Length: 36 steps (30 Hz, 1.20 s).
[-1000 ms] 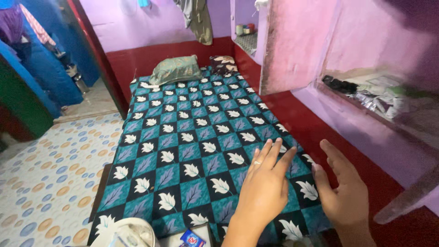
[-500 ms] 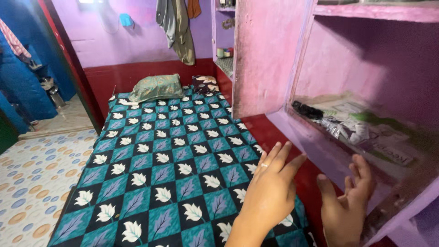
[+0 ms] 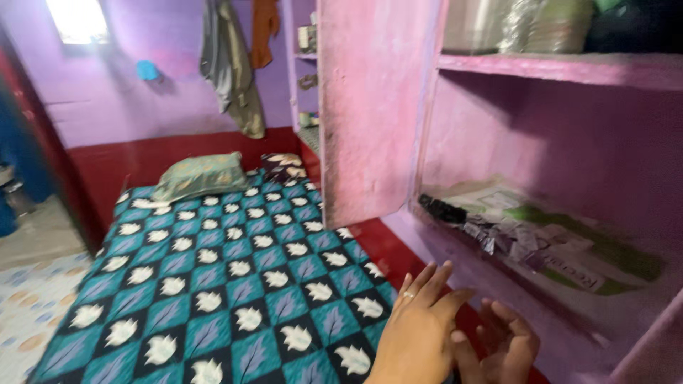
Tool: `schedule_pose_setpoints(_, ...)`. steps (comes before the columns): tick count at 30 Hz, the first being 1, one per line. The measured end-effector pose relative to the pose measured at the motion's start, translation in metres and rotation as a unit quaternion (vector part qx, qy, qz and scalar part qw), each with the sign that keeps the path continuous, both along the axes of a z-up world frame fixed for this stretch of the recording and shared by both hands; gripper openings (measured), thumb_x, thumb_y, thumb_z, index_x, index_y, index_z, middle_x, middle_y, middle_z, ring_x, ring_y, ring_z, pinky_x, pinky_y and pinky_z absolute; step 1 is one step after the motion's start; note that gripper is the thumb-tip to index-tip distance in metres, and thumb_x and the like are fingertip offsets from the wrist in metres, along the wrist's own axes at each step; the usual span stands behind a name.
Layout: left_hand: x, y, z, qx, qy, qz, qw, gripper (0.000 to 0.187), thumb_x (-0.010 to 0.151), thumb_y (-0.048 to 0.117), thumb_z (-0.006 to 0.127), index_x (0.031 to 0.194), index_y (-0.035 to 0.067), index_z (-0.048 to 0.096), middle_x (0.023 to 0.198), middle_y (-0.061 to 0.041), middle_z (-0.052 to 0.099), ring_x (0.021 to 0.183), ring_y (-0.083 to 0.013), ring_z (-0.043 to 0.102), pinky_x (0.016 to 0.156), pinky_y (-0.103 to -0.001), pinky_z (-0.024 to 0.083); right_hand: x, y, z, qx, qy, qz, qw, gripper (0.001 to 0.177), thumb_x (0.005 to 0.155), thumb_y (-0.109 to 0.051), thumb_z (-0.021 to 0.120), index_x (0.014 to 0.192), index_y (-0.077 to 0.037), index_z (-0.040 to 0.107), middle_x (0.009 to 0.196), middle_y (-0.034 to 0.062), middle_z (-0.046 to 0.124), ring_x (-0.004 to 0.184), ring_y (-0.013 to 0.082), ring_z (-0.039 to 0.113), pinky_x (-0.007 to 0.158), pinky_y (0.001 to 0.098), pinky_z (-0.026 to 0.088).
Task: The person organizes various items by taking small packets from a shelf, placing them into a black plastic bag, and then sorting other small objects and a tube from the shelf into the bag before placing the bag back on the shelf.
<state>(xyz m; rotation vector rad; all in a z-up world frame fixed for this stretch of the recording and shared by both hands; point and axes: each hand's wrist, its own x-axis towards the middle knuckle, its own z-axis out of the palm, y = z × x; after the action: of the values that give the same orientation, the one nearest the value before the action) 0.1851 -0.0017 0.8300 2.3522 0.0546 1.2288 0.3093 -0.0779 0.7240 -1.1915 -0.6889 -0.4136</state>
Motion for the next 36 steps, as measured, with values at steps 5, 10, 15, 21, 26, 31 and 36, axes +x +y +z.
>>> schedule_pose_setpoints(5,0.047,0.05,-0.009,0.017,-0.002,-0.065,0.998,0.044,0.087,0.007,0.061,0.13,0.012,0.07,0.155,-0.021,0.052,0.148,-0.0409,0.042,0.121,-0.054,0.028,0.045,0.031,-0.055,0.016,0.021,-0.068,0.997,0.065,0.078,0.003,0.072,0.136,-0.001,0.044,0.129,0.0163,0.062,0.118,0.0225,0.065,0.104,0.0375,0.053)
schedule_pose_setpoints(10,0.095,0.104,0.003,0.021,0.008,-0.15,0.988,0.042,0.086,0.005,0.06,0.126,0.01,0.071,0.15,-0.023,0.054,0.143,-0.0434,0.045,0.116,-0.053,0.033,0.107,0.044,-0.075,0.015,0.028,-0.114,0.993,0.053,0.074,0.011,0.071,0.124,0.004,0.055,0.117,0.0203,0.068,0.108,0.0233,0.066,0.09,0.0382,0.058)
schedule_pose_setpoints(15,0.131,0.153,-0.003,0.02,0.004,-0.201,0.979,0.037,0.082,0.002,0.062,0.116,0.009,0.074,0.142,-0.024,0.06,0.133,-0.0462,0.053,0.111,-0.051,0.043,0.106,0.06,-0.037,0.073,0.016,-0.215,0.974,0.054,0.08,0.011,0.067,0.131,0.003,0.049,0.121,0.0169,0.064,0.113,0.0185,0.061,0.101,0.0357,0.053)
schedule_pose_setpoints(21,0.191,0.179,-0.048,-0.009,-0.004,-0.26,0.966,0.036,0.079,0.001,0.064,0.111,0.01,0.078,0.135,-0.026,0.064,0.128,-0.0462,0.057,0.107,-0.051,0.046,0.146,0.092,-0.014,0.0,0.087,-0.31,0.947,0.023,0.087,0.001,0.07,0.11,-0.003,0.067,0.11,0.0083,0.064,0.1,0.0139,0.061,0.087,0.0297,0.051)
schedule_pose_setpoints(26,0.227,0.173,-0.079,0.004,-0.015,-0.28,0.96,0.025,0.083,0.012,0.072,0.106,0.009,0.079,0.13,-0.03,0.063,0.124,-0.0473,0.058,0.105,-0.052,0.046,0.214,0.096,0.001,-0.126,0.032,-0.347,0.929,0.022,0.098,-0.02,0.061,0.105,-0.001,0.07,0.103,0.0136,0.071,0.1,0.0289,0.066,0.091,0.0372,0.05)
schedule_pose_setpoints(31,0.233,0.158,-0.068,-0.016,0.04,-0.247,0.968,0.02,0.091,0.026,0.077,0.087,0.007,0.077,0.129,-0.022,0.069,0.127,-0.046,0.058,0.105,-0.051,0.047,0.253,0.089,0.023,-0.389,0.175,-0.407,0.808,0.026,0.095,-0.027,0.062,0.106,-0.007,0.074,0.109,0.0198,0.073,0.103,0.0393,0.069,0.091,0.0463,0.054)
schedule_pose_setpoints(36,0.232,0.146,-0.044,-0.038,0.034,-0.249,0.967,0.017,0.083,0.012,0.069,0.098,0.005,0.071,0.121,-0.022,0.068,0.124,-0.0424,0.057,0.102,-0.051,0.045,0.237,0.101,0.022,-0.582,0.12,-0.401,0.697,0.033,0.095,-0.039,0.055,0.107,-0.012,0.07,0.102,0.0163,0.074,0.101,0.034,0.071,0.088,0.0464,0.057)
